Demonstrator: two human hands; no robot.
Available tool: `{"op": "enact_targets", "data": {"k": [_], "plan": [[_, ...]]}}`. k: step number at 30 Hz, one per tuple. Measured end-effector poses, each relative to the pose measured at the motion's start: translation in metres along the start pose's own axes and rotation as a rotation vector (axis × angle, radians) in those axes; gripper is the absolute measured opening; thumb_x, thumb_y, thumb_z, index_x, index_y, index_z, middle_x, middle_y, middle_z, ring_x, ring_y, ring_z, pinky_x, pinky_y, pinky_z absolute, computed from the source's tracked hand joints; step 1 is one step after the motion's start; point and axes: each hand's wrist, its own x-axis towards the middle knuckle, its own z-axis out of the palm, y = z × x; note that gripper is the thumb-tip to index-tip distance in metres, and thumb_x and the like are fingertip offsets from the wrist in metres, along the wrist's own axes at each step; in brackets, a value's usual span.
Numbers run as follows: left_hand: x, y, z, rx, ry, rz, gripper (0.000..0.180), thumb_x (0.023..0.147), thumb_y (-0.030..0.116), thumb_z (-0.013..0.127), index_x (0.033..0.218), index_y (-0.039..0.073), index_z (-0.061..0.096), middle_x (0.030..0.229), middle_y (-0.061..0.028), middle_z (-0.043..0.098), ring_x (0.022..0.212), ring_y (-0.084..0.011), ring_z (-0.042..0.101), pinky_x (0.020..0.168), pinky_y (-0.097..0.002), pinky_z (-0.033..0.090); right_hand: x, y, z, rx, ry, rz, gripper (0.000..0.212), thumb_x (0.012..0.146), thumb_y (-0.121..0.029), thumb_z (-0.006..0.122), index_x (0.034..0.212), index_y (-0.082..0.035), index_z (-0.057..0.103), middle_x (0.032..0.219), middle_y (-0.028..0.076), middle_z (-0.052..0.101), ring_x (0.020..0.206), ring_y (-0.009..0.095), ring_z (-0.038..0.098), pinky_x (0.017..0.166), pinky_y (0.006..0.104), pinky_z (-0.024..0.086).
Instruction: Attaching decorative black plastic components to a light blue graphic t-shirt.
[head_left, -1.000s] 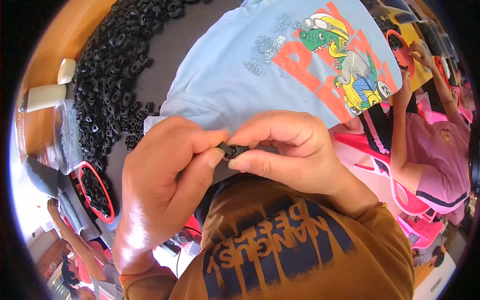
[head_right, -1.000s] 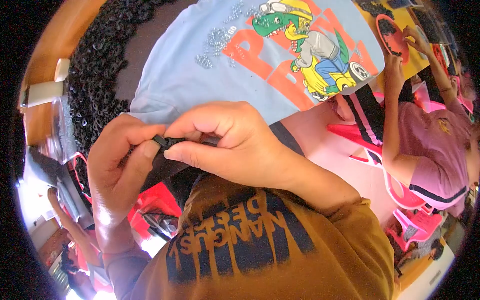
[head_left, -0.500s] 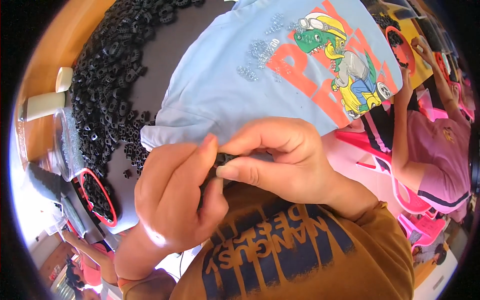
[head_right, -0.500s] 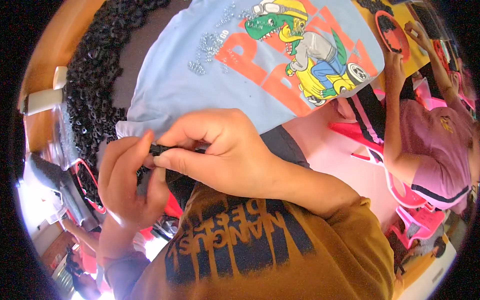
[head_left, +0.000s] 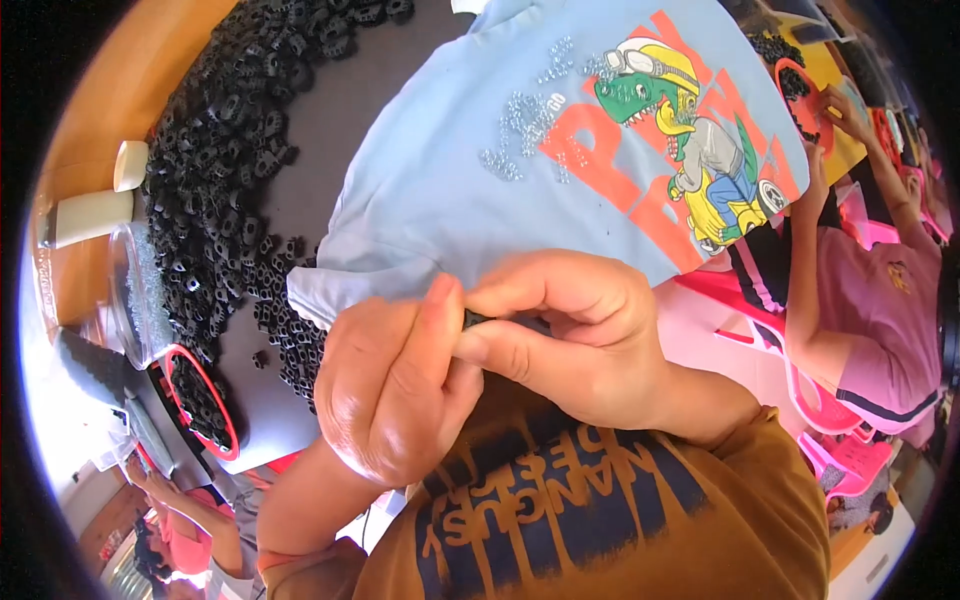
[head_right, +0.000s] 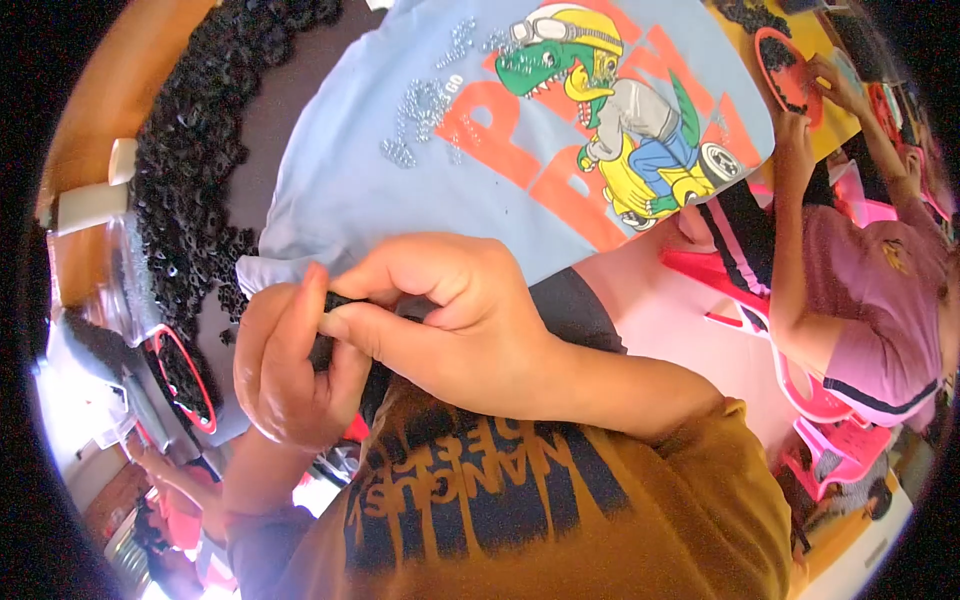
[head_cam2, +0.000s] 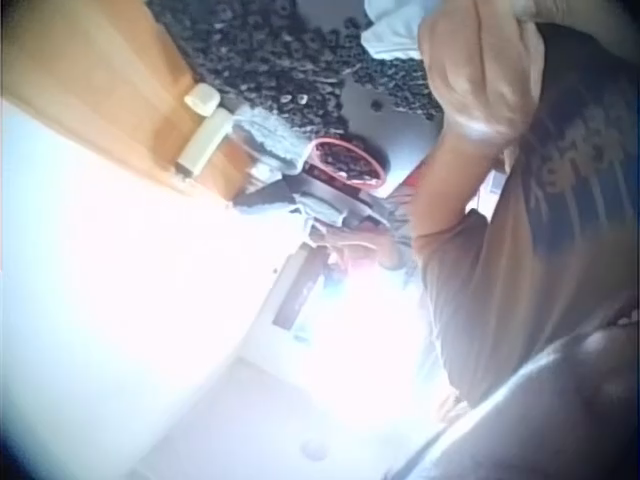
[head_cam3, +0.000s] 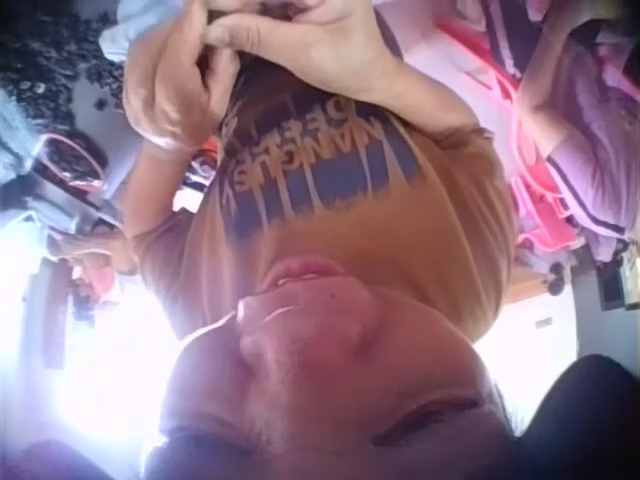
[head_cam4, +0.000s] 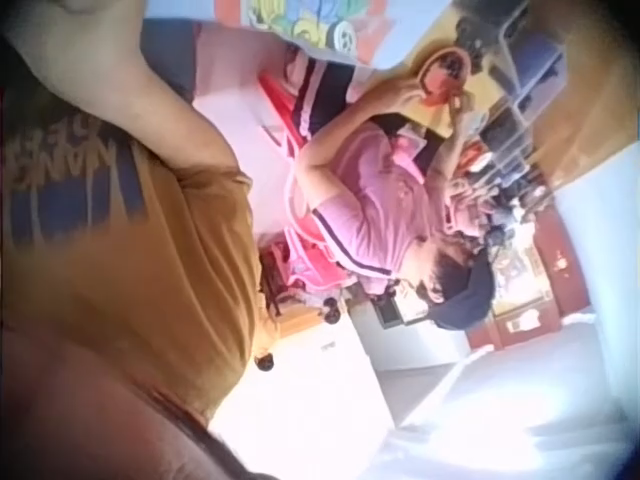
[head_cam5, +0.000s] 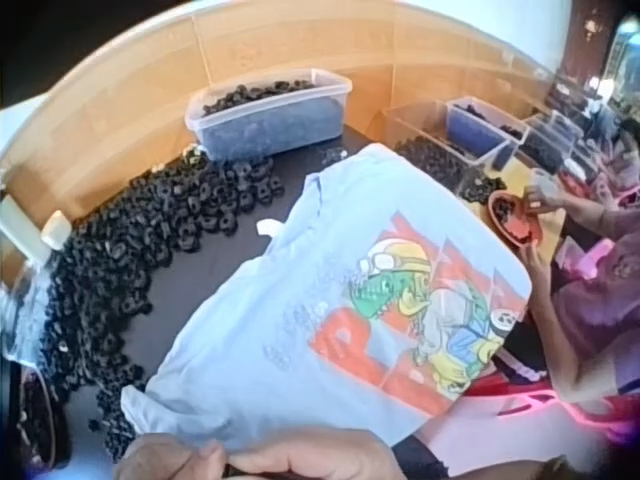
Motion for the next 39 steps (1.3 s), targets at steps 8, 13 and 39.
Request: {"op": "enact_targets", "data": {"k": [8, 13, 39], "plan": [[0.001, -0.002, -0.009, -0.038, -0.023, -0.011, 0.041, 0.068, 0.0, 0.072, 0.105, -0.009, 0.058, 0.082, -0.0124, 0.059, 0.064, -0.0219, 0.056, 0.056, -0.0307, 0.046, -0.001, -0.005, -0.005, 0.139, -0.124, 0.104, 0.011, 0.087, -0.002, 0.06, 0.095, 0.005, 0.063, 0.082, 0.005, 0.065, 0.075, 0.006, 0.06, 0.064, 0.0203, 0.048], [0.012, 0.003, -0.009, -0.065, -0.037, -0.095, 0.044, 0.065, -0.004, 0.071, 0.106, -0.008, 0.058, 0.079, -0.0102, 0.06, 0.064, -0.0191, 0.055, 0.055, -0.0295, 0.045, 0.004, -0.006, -0.014, 0.246, -0.171, 0.204, 0.016, 0.091, -0.006, 0.055, 0.102, 0.005, 0.06, 0.087, 0.003, 0.064, 0.08, 0.005, 0.056, 0.066, 0.019, 0.046], [0.058, -0.009, -0.028, -0.125, -0.202, -0.183, 0.036, 0.064, 0.004, 0.07, 0.098, -0.001, 0.06, 0.074, -0.0092, 0.058, 0.059, -0.0201, 0.054, 0.055, -0.031, 0.044, 0.001, -0.002, -0.012, 0.52, -0.113, 0.178, 0.017, 0.093, -0.008, 0.052, 0.105, 0.002, 0.059, 0.103, 0.007, 0.062, 0.094, 0.011, 0.058, 0.083, 0.024, 0.047]]}}
